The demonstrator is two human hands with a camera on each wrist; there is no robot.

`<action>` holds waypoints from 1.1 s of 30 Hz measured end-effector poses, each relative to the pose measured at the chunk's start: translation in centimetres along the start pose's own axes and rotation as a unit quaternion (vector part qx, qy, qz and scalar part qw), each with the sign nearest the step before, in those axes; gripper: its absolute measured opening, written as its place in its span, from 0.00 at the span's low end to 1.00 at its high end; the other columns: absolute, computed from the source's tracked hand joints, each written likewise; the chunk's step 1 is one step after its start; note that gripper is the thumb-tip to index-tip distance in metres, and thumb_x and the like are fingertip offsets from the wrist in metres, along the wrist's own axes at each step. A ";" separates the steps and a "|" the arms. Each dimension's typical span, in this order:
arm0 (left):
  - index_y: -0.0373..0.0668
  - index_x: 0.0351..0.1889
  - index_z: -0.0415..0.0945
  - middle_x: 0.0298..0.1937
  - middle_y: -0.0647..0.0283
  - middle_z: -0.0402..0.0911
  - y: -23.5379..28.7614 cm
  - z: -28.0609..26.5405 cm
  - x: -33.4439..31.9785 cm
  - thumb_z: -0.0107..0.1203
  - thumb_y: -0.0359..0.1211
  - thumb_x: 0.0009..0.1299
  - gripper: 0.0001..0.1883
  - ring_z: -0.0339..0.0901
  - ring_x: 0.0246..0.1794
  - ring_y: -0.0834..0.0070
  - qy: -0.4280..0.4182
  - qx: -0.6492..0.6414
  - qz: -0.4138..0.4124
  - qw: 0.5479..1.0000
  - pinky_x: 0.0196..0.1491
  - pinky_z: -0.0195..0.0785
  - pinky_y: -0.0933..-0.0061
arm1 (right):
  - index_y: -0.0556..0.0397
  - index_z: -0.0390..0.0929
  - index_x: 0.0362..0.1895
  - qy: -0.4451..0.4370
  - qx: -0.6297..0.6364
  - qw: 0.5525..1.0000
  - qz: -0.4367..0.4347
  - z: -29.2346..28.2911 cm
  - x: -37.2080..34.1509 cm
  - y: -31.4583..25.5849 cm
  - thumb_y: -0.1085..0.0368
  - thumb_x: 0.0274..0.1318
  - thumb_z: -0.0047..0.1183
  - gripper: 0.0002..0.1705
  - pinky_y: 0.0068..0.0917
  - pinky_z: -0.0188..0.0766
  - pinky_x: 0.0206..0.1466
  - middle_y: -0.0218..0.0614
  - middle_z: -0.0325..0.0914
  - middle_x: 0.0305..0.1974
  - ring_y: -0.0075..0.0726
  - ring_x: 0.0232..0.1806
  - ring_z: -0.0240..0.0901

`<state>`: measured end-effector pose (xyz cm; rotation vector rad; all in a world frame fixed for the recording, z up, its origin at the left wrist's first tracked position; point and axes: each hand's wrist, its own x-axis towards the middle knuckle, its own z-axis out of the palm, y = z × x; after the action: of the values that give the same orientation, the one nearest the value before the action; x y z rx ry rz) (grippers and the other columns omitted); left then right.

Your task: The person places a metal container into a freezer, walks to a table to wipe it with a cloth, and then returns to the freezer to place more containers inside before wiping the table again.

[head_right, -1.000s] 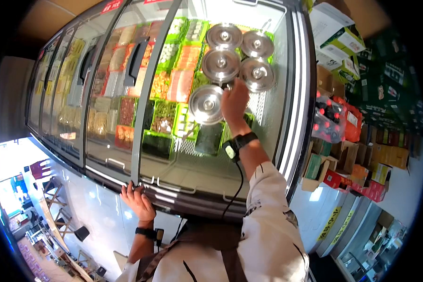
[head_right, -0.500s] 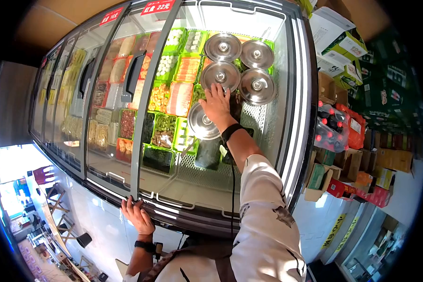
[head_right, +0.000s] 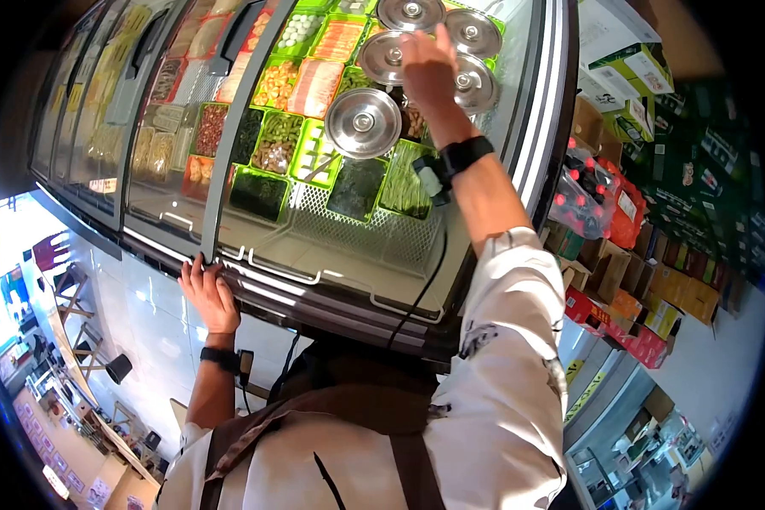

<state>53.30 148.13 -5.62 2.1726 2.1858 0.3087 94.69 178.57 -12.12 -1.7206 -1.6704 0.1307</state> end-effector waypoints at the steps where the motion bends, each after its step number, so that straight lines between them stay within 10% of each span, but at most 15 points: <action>1: 0.45 0.43 0.73 0.61 0.54 0.63 0.0 -0.1 -0.1 0.40 0.38 0.65 0.15 0.49 0.66 0.48 0.002 0.005 0.001 1.000 0.66 0.32 0.41 | 0.55 0.74 0.50 0.001 0.021 1.000 -0.021 -1.0 0.6 0.0 0.45 0.61 0.35 0.29 0.48 0.47 0.65 0.58 0.61 0.59 0.60 0.63 0.53; 11: 0.39 0.55 0.67 0.68 0.48 0.51 -0.8 -1.8 -4.2 0.50 0.33 0.65 0.19 0.41 0.70 0.48 0.111 -0.163 -0.098 0.975 0.68 0.38 0.52 | 0.61 0.72 0.48 0.038 0.021 0.991 -0.129 -12.6 1.2 -13.6 0.61 0.60 0.39 0.19 0.41 0.51 0.66 0.58 0.63 0.57 0.58 0.62 0.54; 17: 0.38 0.49 0.73 0.42 0.56 0.78 -4.7 -2.2 -16.4 0.47 0.30 0.68 0.13 0.74 0.45 0.68 -0.096 -0.444 -0.287 0.843 0.50 0.66 0.69 | 0.61 0.73 0.46 -0.237 0.159 0.930 -0.232 -13.1 -8.1 -27.1 0.52 0.65 0.37 0.24 0.37 0.64 0.53 0.53 0.74 0.44 0.53 0.49 0.70; 20: 0.37 0.47 0.73 0.38 0.48 0.78 -7.5 2.1 -20.8 0.46 0.32 0.66 0.14 0.76 0.37 0.60 -0.098 -0.346 -0.254 0.898 0.41 0.69 0.66 | 0.61 0.74 0.41 -0.419 0.187 0.828 -0.322 -6.6 -14.4 -31.0 0.58 0.65 0.38 0.19 0.33 0.67 0.49 0.46 0.76 0.41 0.44 0.45 0.72; 21: 0.38 0.36 0.75 0.38 0.48 0.78 -8.7 2.9 -23.6 0.45 0.36 0.63 0.13 0.75 0.40 0.50 -0.100 -0.321 -0.196 0.921 0.43 0.68 0.55 | 0.60 0.73 0.40 -0.493 -0.054 0.752 -0.434 -5.2 -17.3 -33.6 0.59 0.64 0.40 0.17 0.32 0.67 0.49 0.44 0.76 0.40 0.42 0.44 0.73; 22: 0.39 0.33 0.74 0.33 0.48 0.78 -9.2 7.4 -27.3 0.46 0.35 0.61 0.11 0.75 0.35 0.49 -0.139 -0.338 -0.290 0.884 0.40 0.68 0.53 | 0.56 0.73 0.46 -0.610 0.088 0.701 -0.358 -3.3 -21.9 -32.1 0.69 0.56 0.41 0.14 0.34 0.65 0.53 0.45 0.73 0.48 0.50 0.47 0.70; 23: 0.39 0.33 0.75 0.32 0.47 0.78 -9.3 7.8 -30.3 0.45 0.37 0.62 0.12 0.75 0.33 0.49 -0.129 -0.338 -0.295 0.884 0.38 0.68 0.53 | 0.55 0.74 0.47 -0.556 0.181 0.652 -0.482 0.9 -26.5 -30.4 0.68 0.55 0.44 0.15 0.30 0.66 0.52 0.41 0.75 0.45 0.43 0.45 0.71; 25: 0.37 0.36 0.74 0.32 0.48 0.78 -8.8 7.7 -36.9 0.43 0.41 0.65 0.16 0.76 0.33 0.52 -0.147 -0.382 -0.331 0.851 0.39 0.67 0.56 | 0.55 0.74 0.50 -0.831 0.220 0.506 0.066 -1.2 -35.1 -34.7 0.66 0.56 0.48 0.16 0.25 0.66 0.50 0.30 0.77 0.41 0.26 0.45 0.70; 26: 0.37 0.44 0.74 0.39 0.49 0.79 -7.7 1.2 -38.4 0.43 0.44 0.67 0.20 0.76 0.40 0.59 -0.169 -0.458 -0.356 0.797 0.46 0.66 0.62 | 0.54 0.74 0.51 -0.857 0.293 0.408 -0.113 -1.6 -38.1 -35.1 0.61 0.60 0.47 0.17 0.25 0.65 0.52 0.29 0.77 0.44 0.26 0.47 0.69; 28: 0.40 0.53 0.71 0.49 0.54 0.77 -7.6 4.9 -46.0 0.42 0.47 0.69 0.24 0.72 0.50 0.66 -0.207 -0.547 -0.371 0.722 0.54 0.62 0.66 | 0.50 0.62 0.62 -0.916 0.121 0.320 -0.208 -2.5 -43.9 -38.3 0.50 0.62 0.44 0.29 0.27 0.53 0.64 0.40 0.71 0.54 0.36 0.60 0.61; 32: 0.44 0.59 0.68 0.54 0.65 0.74 -3.3 -4.7 -53.1 0.42 0.51 0.70 0.27 0.67 0.55 0.72 -0.159 -0.660 -0.482 0.554 0.57 0.59 0.70 | 0.46 0.65 0.61 -0.928 0.057 0.224 -0.293 -5.7 -47.6 -42.0 0.47 0.63 0.40 0.27 0.27 0.50 0.64 0.36 0.65 0.59 0.32 0.62 0.55; 33: 0.43 0.60 0.67 0.55 0.65 0.73 -3.2 -0.6 -56.7 0.42 0.50 0.70 0.27 0.66 0.55 0.73 -0.127 -0.659 -0.457 0.584 0.57 0.59 0.70 | 0.46 0.66 0.61 -0.925 0.036 0.236 -0.296 -6.1 -47.9 -43.4 0.47 0.63 0.41 0.27 0.25 0.54 0.61 0.35 0.67 0.55 0.29 0.58 0.59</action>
<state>50.90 91.69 -11.71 0.1979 1.5335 0.9788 54.64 128.33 -3.04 0.4427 -3.2101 2.5643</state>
